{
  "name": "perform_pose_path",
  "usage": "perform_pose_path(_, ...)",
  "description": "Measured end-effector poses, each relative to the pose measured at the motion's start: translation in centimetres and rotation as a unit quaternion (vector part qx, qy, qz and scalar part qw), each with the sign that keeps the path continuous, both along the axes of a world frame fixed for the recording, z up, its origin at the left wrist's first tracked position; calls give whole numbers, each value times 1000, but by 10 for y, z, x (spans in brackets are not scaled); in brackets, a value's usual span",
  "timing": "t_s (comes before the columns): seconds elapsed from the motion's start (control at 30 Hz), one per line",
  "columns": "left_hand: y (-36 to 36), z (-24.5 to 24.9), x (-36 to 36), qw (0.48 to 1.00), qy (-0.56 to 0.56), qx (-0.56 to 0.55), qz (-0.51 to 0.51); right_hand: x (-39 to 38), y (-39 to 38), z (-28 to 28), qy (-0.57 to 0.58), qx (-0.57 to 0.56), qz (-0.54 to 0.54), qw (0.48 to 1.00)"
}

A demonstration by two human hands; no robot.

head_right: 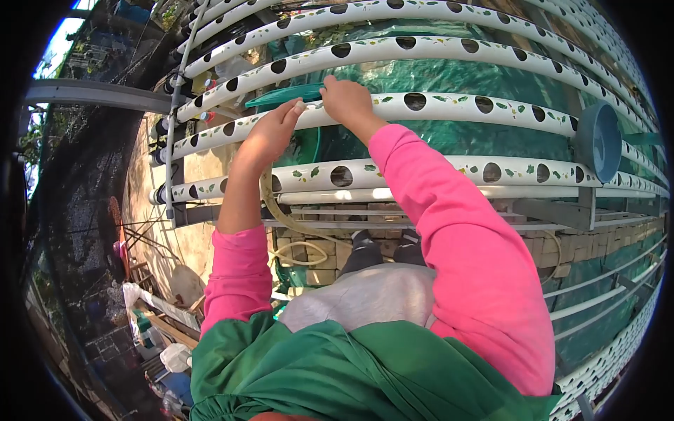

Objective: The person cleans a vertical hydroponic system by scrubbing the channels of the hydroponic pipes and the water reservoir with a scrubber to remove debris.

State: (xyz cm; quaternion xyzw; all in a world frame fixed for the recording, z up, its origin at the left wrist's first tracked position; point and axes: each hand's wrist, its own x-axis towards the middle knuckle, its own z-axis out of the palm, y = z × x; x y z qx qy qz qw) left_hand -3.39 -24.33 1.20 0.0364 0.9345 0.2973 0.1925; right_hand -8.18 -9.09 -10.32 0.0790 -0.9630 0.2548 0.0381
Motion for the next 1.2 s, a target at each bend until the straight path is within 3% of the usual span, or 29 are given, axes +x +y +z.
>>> perform_pose_path(0.07,-15,-9,0,1000,21,-8,-5,-17,-14,-6,-73,-51,-91,992)
perform_pose_path(0.13,-27,-13,1,998,59,-24,-25,-14,-33,-7,-52,-62,-73,994)
perform_pose_path(0.23,-40,-4,6,999,-7,24,34,0,-69,-12,136,-58,75,986)
perform_pose_path(0.33,-55,0,7,997,-26,1,72,-2,-105,-11,190,-52,131,972)
perform_pose_path(0.4,-76,-20,4,998,-5,2,67,-10,-117,-9,181,-27,145,972)
perform_pose_path(0.47,-94,-38,2,993,109,9,34,-24,-123,-8,91,-56,122,987)
perform_pose_path(0.5,-82,-6,8,995,-5,37,94,-29,-126,-9,55,-78,83,992)
perform_pose_path(0.53,-86,-6,9,995,-5,38,97,-27,-126,-7,55,-76,86,992)
perform_pose_path(0.6,-96,-9,8,995,3,47,92,-16,-120,-7,124,1,96,988)
perform_pose_path(0.63,-101,-14,9,994,21,49,97,-7,-117,-10,226,52,131,964)
perform_pose_path(0.73,-119,-29,5,994,38,51,90,-1,-113,-12,305,96,174,931)
perform_pose_path(0.87,-140,-43,4,991,11,52,120,-28,-141,-7,170,72,151,971)
perform_pose_path(0.93,-152,-54,4,991,94,40,91,-43,-156,-1,-10,10,51,999)
perform_pose_path(1.0,-159,-53,5,990,60,48,116,-40,-163,-3,-17,-6,37,999)
perform_pose_path(1.07,-165,-51,6,988,28,59,139,-26,-164,-9,209,54,120,969)
perform_pose_path(1.2,-177,-58,5,987,28,72,140,-25,-166,-9,322,115,232,911)
